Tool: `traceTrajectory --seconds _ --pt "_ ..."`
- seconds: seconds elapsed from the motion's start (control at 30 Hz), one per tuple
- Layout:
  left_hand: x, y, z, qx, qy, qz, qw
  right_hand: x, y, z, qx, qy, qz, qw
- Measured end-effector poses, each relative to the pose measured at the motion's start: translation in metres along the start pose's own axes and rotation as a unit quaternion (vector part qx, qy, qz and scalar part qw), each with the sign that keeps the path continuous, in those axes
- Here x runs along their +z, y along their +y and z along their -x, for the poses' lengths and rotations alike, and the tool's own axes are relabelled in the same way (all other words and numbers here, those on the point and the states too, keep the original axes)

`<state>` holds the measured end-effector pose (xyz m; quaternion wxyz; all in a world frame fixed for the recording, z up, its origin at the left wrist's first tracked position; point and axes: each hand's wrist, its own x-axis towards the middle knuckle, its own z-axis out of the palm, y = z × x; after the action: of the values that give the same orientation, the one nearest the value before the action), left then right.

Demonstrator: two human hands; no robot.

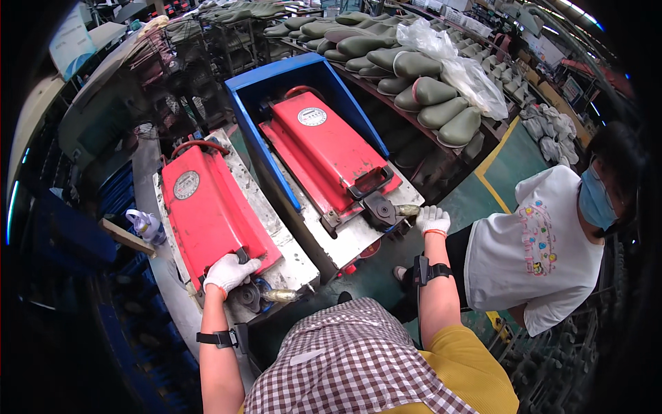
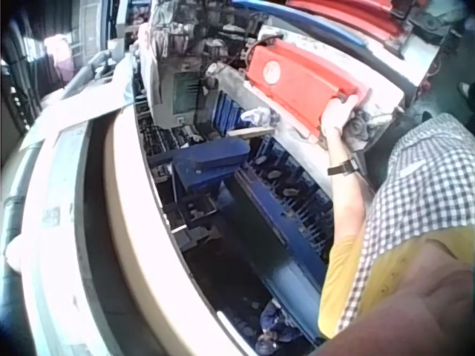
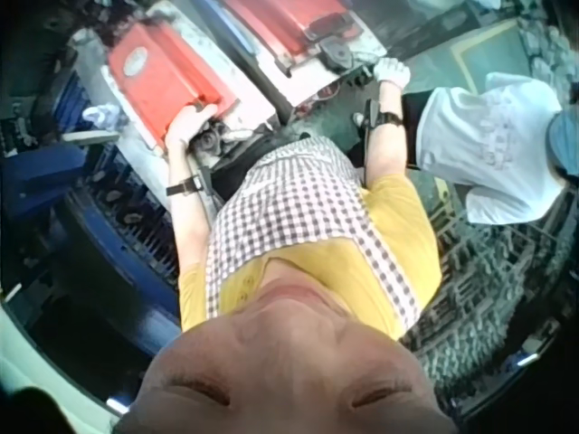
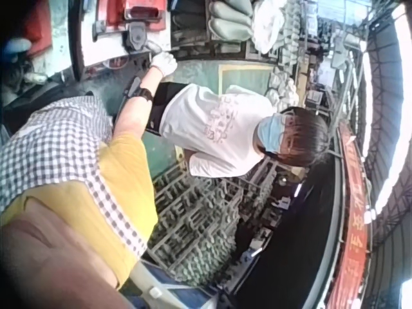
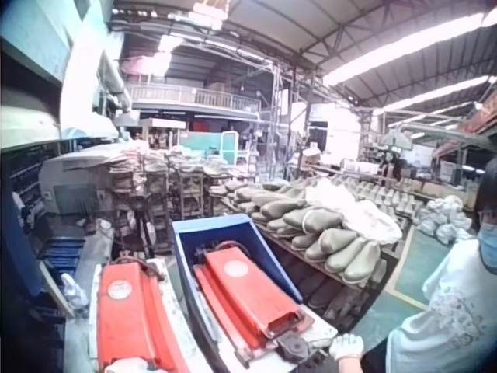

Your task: Operating a pneumatic press to bond or set shoe components.

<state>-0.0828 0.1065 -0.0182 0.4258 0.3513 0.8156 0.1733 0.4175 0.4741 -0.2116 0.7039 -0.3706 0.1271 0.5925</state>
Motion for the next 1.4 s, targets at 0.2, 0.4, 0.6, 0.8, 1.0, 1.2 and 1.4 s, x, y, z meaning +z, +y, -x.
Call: traceTrajectory --seconds 0.2,0.4,0.6,0.8,1.0,1.2,1.4 --pt "-0.002 0.001 -0.003 0.018 -0.009 -0.018 1.0 0.012 -0.004 0.043 -0.024 0.04 0.093 0.995" --pt "-0.001 -0.008 -0.006 0.001 -0.016 0.04 0.999 0.075 -0.003 0.106 0.02 -0.094 -0.015 0.995" --pt "-0.001 0.0 -0.011 0.021 -0.042 0.071 0.996 0.039 0.027 0.093 -0.119 -0.251 0.234 0.932" --pt "-0.002 0.001 -0.005 0.016 -0.046 0.075 0.996 0.052 0.033 0.103 -0.123 -0.212 0.281 0.928" --pt "-0.001 0.005 -0.001 0.018 -0.046 0.075 0.996 0.048 0.029 0.087 -0.112 -0.215 0.304 0.921" --pt "-0.002 -0.007 -0.01 0.016 -0.053 0.082 0.995 0.106 0.021 0.09 0.068 -0.021 0.078 0.994" --pt "-0.002 0.0 -0.006 0.016 -0.047 0.073 0.996 0.055 0.055 0.103 -0.473 -0.082 0.783 0.397"
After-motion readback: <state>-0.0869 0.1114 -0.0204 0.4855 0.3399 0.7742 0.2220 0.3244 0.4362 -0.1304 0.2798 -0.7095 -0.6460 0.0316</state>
